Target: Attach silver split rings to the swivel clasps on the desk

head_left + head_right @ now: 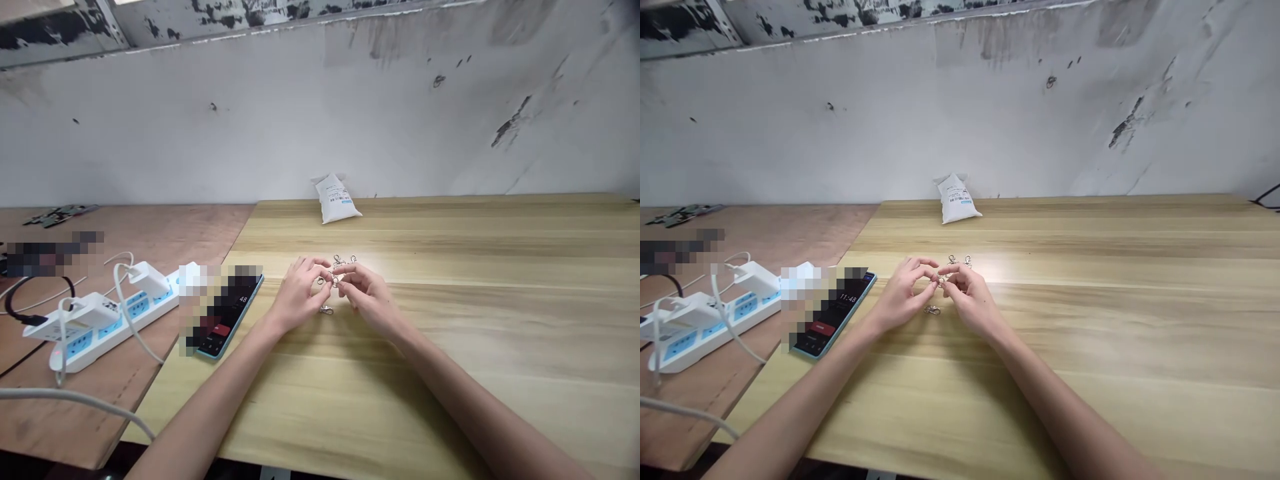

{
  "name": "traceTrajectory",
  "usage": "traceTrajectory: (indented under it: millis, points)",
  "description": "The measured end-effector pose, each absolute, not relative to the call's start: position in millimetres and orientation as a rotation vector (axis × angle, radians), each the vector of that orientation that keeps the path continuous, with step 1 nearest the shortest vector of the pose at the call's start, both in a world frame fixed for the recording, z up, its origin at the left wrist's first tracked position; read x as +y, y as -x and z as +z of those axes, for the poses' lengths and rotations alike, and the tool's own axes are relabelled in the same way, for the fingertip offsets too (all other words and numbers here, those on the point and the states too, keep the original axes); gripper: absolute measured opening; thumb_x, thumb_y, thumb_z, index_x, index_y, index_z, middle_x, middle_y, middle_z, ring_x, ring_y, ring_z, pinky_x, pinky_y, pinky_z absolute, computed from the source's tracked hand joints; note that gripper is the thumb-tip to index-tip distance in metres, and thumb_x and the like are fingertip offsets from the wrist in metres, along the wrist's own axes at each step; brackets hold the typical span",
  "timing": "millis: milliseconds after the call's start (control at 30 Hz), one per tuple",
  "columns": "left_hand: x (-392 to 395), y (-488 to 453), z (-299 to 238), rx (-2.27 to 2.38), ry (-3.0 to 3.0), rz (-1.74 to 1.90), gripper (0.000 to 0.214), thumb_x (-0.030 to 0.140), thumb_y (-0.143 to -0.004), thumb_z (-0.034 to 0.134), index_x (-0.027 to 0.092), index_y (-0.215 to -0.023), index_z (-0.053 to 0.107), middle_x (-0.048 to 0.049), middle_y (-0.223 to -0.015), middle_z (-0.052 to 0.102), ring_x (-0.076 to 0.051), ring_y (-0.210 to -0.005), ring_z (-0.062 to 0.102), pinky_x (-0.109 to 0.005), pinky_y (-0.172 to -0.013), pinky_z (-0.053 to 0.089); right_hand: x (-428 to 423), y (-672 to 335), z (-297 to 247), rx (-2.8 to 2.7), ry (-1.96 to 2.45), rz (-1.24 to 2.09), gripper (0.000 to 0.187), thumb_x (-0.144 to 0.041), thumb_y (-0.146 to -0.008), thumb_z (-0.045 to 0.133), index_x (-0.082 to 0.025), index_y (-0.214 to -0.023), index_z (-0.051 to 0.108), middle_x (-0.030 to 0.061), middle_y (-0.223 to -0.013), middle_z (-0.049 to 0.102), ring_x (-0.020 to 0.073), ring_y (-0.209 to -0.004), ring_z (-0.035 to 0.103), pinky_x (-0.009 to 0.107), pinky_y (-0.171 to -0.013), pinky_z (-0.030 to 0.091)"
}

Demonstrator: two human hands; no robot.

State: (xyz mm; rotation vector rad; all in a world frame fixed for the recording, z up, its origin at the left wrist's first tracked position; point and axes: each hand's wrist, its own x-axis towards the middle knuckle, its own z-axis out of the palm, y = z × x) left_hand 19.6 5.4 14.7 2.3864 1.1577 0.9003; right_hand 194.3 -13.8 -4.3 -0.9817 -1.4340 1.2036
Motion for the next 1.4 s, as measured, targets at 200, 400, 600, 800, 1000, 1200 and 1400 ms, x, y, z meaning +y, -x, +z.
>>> traceTrajectory:
  millis: [200,400,600,800,1000,1200,1400]
  points:
    - [4.7,-20.6,14.2,1.207,-2.522,0.918,0.008,0.019,-0.089,0.055,0.021,-0.088,0.063,-0.0044,-0.115,0.061,-0.022,-0.111,0.053,-0.039,-0.098,0.038,-14.1,-194.7,-0.7,-1.337,1.029,1.322,0.022,-0.035,-0.081,0.061,-0.02,-0.097,0.061,-0.0048,-0.064,0.05,0.0096,-0.053,0.042,0.022,-0.043,0.042]
    - [5.6,-19.6,13.4,1.175,-2.413,0.916,0.009,0.018,-0.088,0.055,0.022,-0.086,0.064,-0.004,-0.114,0.061,-0.021,-0.112,0.053,-0.04,-0.101,0.039,-13.0,-196.8,2.2,-1.324,1.045,1.347,0.021,-0.034,-0.079,0.063,-0.021,-0.095,0.062,-0.005,-0.063,0.049,0.0099,-0.053,0.042,0.022,-0.044,0.043]
    - [6.6,-21.2,16.8,1.115,-2.001,0.844,0.013,0.026,-0.088,0.056,0.02,-0.079,0.062,-0.0067,-0.118,0.059,-0.023,-0.117,0.053,-0.037,-0.094,0.047,-11.9,-196.9,0.5,-1.171,1.024,1.465,0.023,-0.034,-0.073,0.067,-0.02,-0.092,0.062,-0.0067,-0.055,0.048,0.009,-0.048,0.037,0.022,-0.044,0.042]
    - [9.7,-22.8,13.0,1.097,-1.79,0.761,0.016,0.029,-0.087,0.058,0.018,-0.076,0.063,-0.0083,-0.119,0.059,-0.022,-0.112,0.057,-0.036,-0.091,0.049,-11.5,-195.2,0.5,-1.046,1.06,1.547,0.024,-0.03,-0.068,0.069,-0.019,-0.088,0.061,-0.0068,-0.055,0.05,0.0071,-0.045,0.035,0.022,-0.042,0.041]
    - [8.1,-23.6,6.9,1.198,-2.245,0.884,0.009,0.021,-0.087,0.057,0.021,-0.08,0.063,-0.0043,-0.111,0.063,-0.021,-0.113,0.054,-0.042,-0.102,0.04,-14.0,-194.3,2.8,-1.015,1.049,1.584,0.023,-0.029,-0.068,0.069,-0.019,-0.087,0.061,-0.0067,-0.056,0.05,0.0063,-0.045,0.036,0.021,-0.042,0.041]
    - [5.9,-21.9,10.4,1.187,-2.694,0.89,0.008,0.019,-0.09,0.053,0.02,-0.089,0.061,-0.0054,-0.116,0.063,-0.022,-0.112,0.054,-0.04,-0.095,0.039,-10.3,-197.7,1.3,-0.881,0.991,1.765,0.026,-0.027,-0.067,0.072,-0.019,-0.089,0.06,-0.006,-0.056,0.054,0.0051,-0.041,0.036,0.018,-0.038,0.038]
    - [6.1,-21.5,11.8,1.134,-2.872,0.942,0.009,0.018,-0.092,0.05,0.02,-0.091,0.06,-0.0064,-0.117,0.064,-0.022,-0.117,0.053,-0.039,-0.097,0.037,-11.1,-200.7,9.7,-0.782,0.901,1.859,0.027,-0.021,-0.066,0.072,-0.022,-0.084,0.053,-0.0082,-0.053,0.052,0.0044,-0.039,0.033,0.016,-0.037,0.034]
